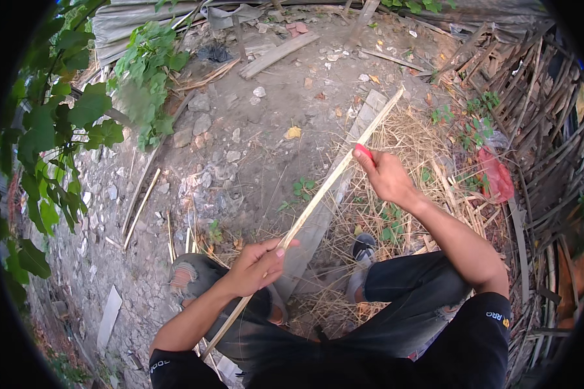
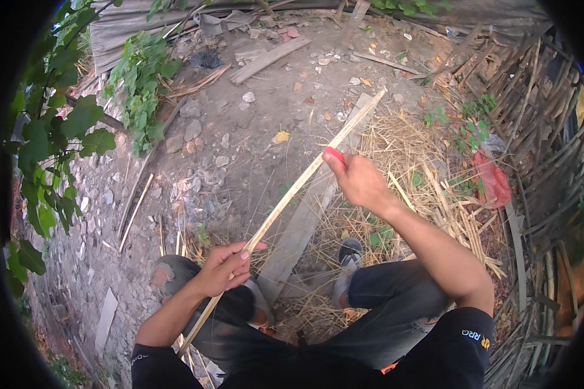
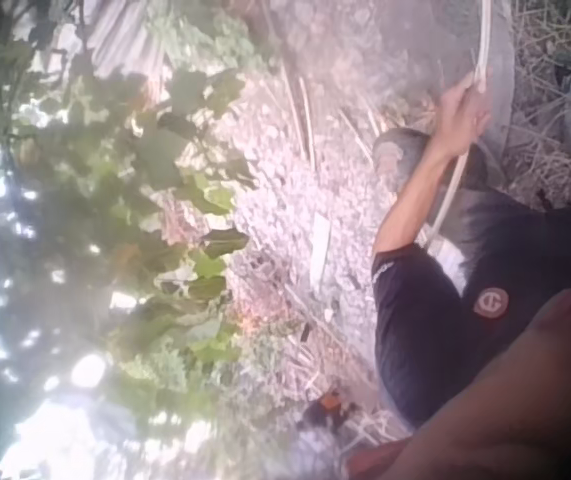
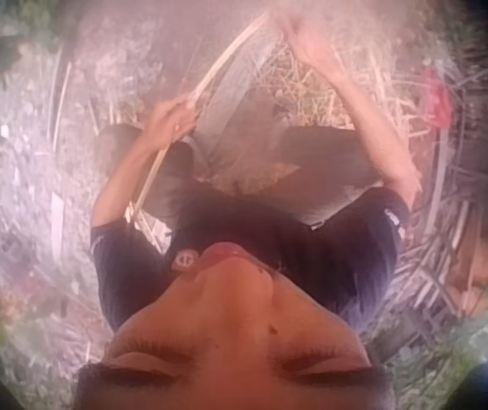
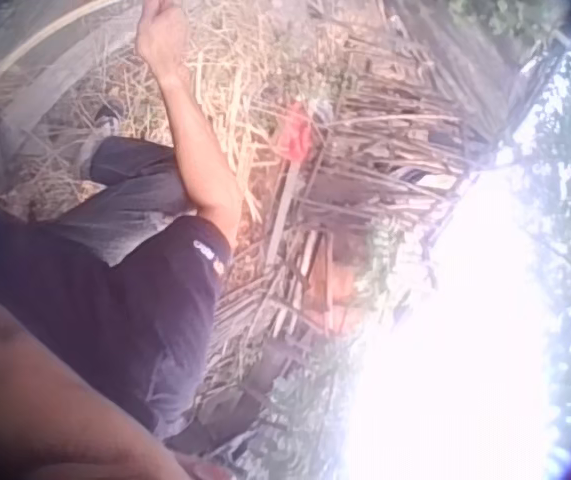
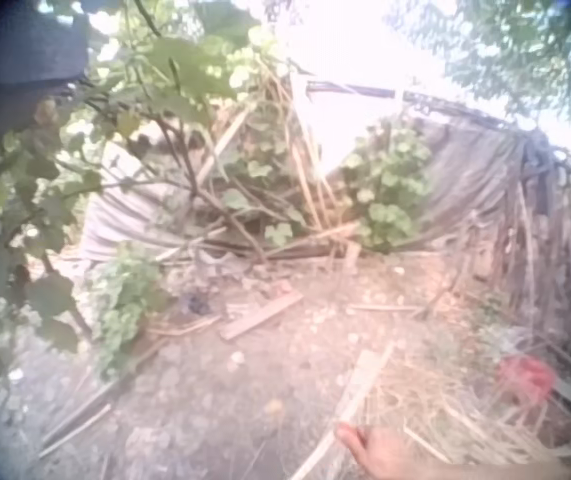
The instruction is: The person sits on the ground and uses a red utility knife to shave and smooth a long bamboo stick. They repeatedly scrape the surface of the stick, rotating it to work on different sides, and occasionally inspect the finished sections.
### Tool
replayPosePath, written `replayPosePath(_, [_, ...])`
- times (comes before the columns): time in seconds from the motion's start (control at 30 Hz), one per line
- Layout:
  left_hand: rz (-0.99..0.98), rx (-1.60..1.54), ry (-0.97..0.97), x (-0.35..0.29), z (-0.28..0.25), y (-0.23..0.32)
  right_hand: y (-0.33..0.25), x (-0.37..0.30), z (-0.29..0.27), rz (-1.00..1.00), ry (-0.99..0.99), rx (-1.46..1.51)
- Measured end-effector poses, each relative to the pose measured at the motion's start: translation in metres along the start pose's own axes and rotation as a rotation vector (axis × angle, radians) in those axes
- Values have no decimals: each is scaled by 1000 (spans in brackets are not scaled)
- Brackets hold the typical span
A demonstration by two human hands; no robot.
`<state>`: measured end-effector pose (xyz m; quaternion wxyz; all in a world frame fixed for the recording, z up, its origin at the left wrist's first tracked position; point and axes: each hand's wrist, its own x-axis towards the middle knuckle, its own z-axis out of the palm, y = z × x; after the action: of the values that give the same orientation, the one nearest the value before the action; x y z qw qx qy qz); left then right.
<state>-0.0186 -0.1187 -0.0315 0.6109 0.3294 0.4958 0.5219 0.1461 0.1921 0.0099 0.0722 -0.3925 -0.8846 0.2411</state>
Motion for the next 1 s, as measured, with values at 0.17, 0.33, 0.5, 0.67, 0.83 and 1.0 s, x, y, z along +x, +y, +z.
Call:
replayPosePath(0.17, [-72,-37,-72,-14,1,0,99,28,-56,131,388,114])
replayPosePath(0.33, [49,-56,-32,-4,-4,-7,15,-25,-44,-93,76,140])
replayPosePath(0.5, [56,-37,-15,5,1,-2,-47,-68,-10,-323,-263,37])
replayPosePath(0.67, [57,-17,-18,6,2,-1,-46,-66,15,-348,-213,19])
replayPosePath(0.83, [39,65,12,-6,-4,-7,-22,-31,-4,-183,-185,-98])
replayPosePath(1.0, [-3,108,-12,-24,-12,-11,57,24,-21,101,90,73])
